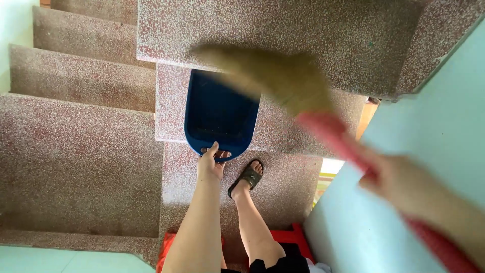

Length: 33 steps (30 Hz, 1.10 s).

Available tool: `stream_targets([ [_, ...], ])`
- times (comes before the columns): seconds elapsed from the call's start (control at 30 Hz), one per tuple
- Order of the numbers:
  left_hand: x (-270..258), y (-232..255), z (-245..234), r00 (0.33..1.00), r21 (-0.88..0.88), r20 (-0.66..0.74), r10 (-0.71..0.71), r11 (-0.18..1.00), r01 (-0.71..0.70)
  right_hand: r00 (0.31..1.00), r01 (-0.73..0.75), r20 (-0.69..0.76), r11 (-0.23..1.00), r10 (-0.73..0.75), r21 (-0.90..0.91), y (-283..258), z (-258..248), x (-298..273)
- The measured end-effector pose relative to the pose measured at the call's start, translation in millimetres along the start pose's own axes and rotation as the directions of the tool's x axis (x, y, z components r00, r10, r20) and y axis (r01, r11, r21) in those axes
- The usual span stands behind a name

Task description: Sweeping dust and debris from the steps of a staircase into a dustpan using a broom.

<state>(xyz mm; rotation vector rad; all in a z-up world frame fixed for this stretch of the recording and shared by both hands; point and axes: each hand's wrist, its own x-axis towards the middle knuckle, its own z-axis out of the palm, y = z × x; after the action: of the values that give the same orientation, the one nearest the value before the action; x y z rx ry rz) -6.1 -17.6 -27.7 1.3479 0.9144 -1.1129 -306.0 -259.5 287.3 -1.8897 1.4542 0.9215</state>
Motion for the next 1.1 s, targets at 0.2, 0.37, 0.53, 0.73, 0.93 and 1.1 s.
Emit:
stream_targets([
  [0.2,-7,-17,-4,1.000,0.075,0.008,-0.013,0.997,0.013,0.968,-0.095,-0.188,0.936,0.167,0.338,54,-8,107],
  [0.37,-14,-23,3,1.000,0.127,0.016,-0.024,0.992,0.021,0.979,0.113,-0.200,0.935,-0.046,0.335,18,91,89],
  [0.53,-17,-24,16,0.999,0.093,0.012,-0.031,0.995,0.030,0.971,0.072,0.214,0.985,-0.105,0.157,-51,56,-30],
  [0.73,9,-39,9,0.998,0.068,0.060,-0.027,0.997,0.023,0.963,-0.242,-0.048,0.931,0.265,0.273,87,52,-6],
  [0.93,-15,-29,14,0.998,0.125,0.050,-0.025,0.992,0.019,0.924,-0.196,-0.079,0.640,0.375,0.743,152,26,94],
  [1.1,-9,-27,11,0.999,0.128,0.021,-0.035,0.991,0.032,0.984,-0.128,0.007,0.671,0.180,0.731,45,88,70],
])
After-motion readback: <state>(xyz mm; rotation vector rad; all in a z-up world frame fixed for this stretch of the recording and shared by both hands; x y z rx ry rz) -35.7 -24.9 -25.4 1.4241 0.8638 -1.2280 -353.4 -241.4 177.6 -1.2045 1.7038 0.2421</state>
